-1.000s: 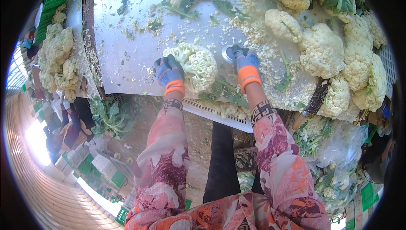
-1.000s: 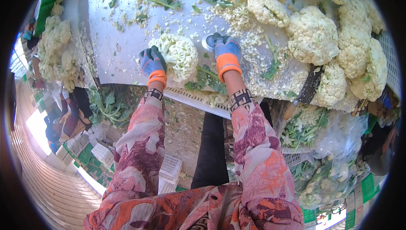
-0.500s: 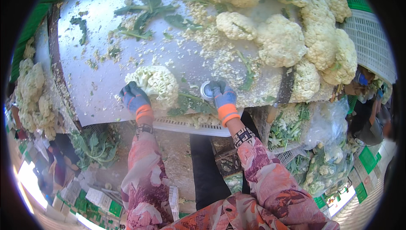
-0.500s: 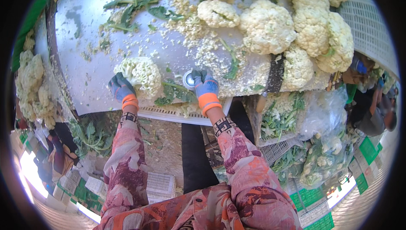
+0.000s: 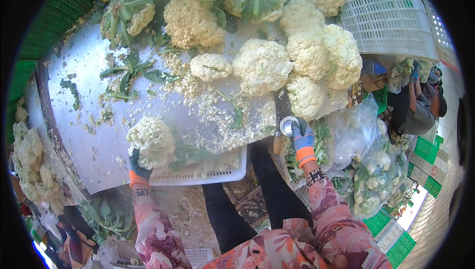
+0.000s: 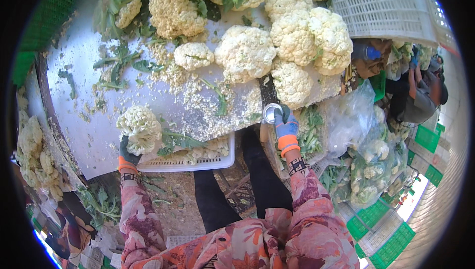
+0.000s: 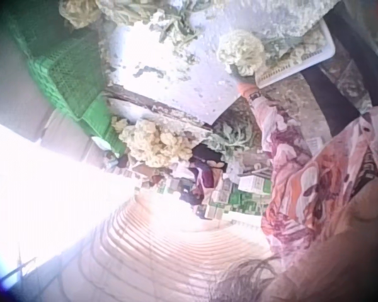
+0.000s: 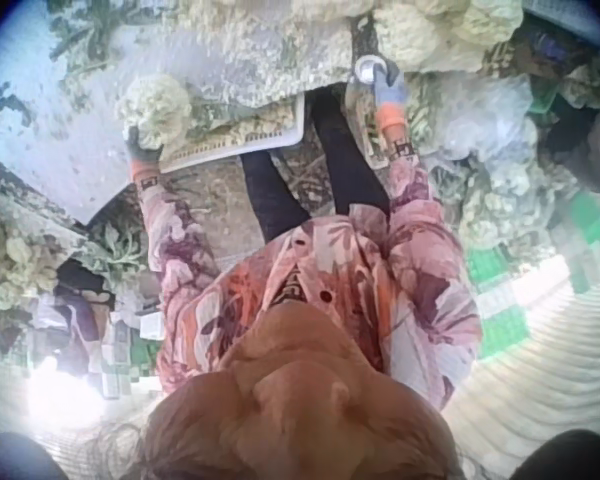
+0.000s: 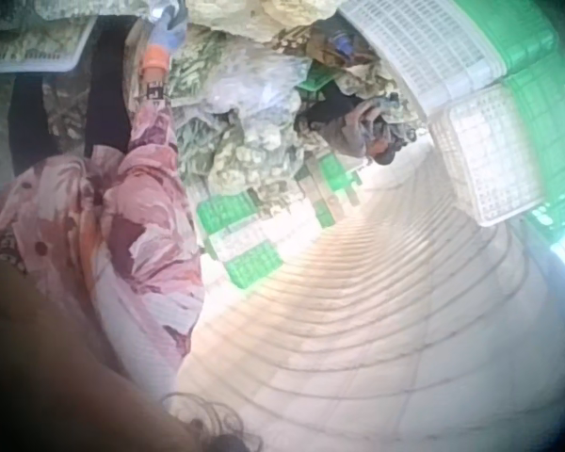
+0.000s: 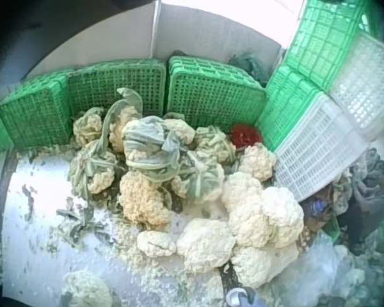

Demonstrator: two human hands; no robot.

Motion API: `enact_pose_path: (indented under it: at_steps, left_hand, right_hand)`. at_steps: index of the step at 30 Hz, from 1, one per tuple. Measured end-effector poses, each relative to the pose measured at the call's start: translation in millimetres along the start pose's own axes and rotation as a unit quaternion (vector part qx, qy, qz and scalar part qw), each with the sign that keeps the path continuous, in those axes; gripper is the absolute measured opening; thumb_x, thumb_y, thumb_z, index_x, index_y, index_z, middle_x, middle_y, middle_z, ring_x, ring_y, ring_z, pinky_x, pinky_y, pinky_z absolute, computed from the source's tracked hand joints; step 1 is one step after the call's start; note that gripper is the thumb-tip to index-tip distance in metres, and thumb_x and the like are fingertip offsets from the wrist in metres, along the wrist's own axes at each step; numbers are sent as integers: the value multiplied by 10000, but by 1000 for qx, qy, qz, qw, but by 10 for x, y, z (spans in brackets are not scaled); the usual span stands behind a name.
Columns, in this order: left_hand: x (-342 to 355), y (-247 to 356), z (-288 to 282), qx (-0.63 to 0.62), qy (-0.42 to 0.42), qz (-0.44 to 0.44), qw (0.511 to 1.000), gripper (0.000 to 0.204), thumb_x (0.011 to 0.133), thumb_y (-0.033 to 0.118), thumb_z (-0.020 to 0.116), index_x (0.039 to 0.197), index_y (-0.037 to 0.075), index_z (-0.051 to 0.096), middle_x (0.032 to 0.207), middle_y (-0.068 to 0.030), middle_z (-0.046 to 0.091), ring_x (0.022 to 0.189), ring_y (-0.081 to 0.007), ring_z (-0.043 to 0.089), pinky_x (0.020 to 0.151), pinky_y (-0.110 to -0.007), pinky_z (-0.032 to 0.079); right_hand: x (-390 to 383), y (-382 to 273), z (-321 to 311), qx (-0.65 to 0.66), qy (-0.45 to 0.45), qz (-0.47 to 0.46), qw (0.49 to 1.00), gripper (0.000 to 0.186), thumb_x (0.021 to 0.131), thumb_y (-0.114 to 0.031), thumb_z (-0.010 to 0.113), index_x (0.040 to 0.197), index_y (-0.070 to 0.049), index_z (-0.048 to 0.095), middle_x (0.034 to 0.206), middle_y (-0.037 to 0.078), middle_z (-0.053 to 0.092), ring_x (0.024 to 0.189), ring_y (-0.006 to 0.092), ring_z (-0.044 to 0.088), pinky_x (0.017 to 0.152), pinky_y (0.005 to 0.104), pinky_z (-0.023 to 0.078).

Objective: The person uses a knife to trim and cut cauliflower heads on a metal table, placing the cut pieces into a white basket below. The person repeatedly picks up cauliflower, trims the core and florets, and deposits the pieces into the basket.

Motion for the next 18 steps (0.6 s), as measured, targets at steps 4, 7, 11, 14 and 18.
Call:
enact_pose_path:
  at_steps: [4,7,11,14,18]
  left_hand:
    - [15,-269,603,-97,-13,-7,995,458,899,394,551,1291,158,534,1217,-102,600,1089,-303,582,935,-461,485]
    - [68,-406,1018,-76,-28,9,997,493,932,438,485,1315,128,504,1273,-90,560,1147,-275,537,947,-461,467]
    - [283,-359,1441,-102,-20,121,987,438,957,387,462,1265,85,537,1220,-69,596,1097,-274,574,922,-453,483]
    - [122,-19,1913,-26,104,221,969,371,839,177,667,1169,51,555,1128,-114,634,990,-291,626,851,-423,527]
    - [-109,498,2549,169,210,461,846,426,696,32,811,1022,28,536,950,-92,622,818,-222,605,747,-346,529]
  right_hand:
    - [-70,187,-52,44,-36,116,992,252,917,-163,620,1112,-4,607,991,71,666,869,126,590,790,281,482]
    - [-127,289,-43,81,-32,104,991,236,913,-146,623,1105,-9,611,995,63,667,874,128,590,798,281,483]
    - [-68,311,-284,104,28,120,987,266,916,-194,640,1113,-17,613,993,48,658,852,110,574,777,271,478]
    - [143,484,-665,140,111,160,971,241,921,-235,638,1055,-36,632,897,23,657,732,97,550,643,258,464]
    - [502,696,-1124,210,209,202,934,185,908,-239,634,978,-68,639,792,23,641,562,107,540,477,256,441]
Point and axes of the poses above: each hand's wrist, its own x-axis towards the middle knuckle, its own z-axis out of the palm, y = z × x, the point moved 6 cm from there along x, towards the middle knuckle
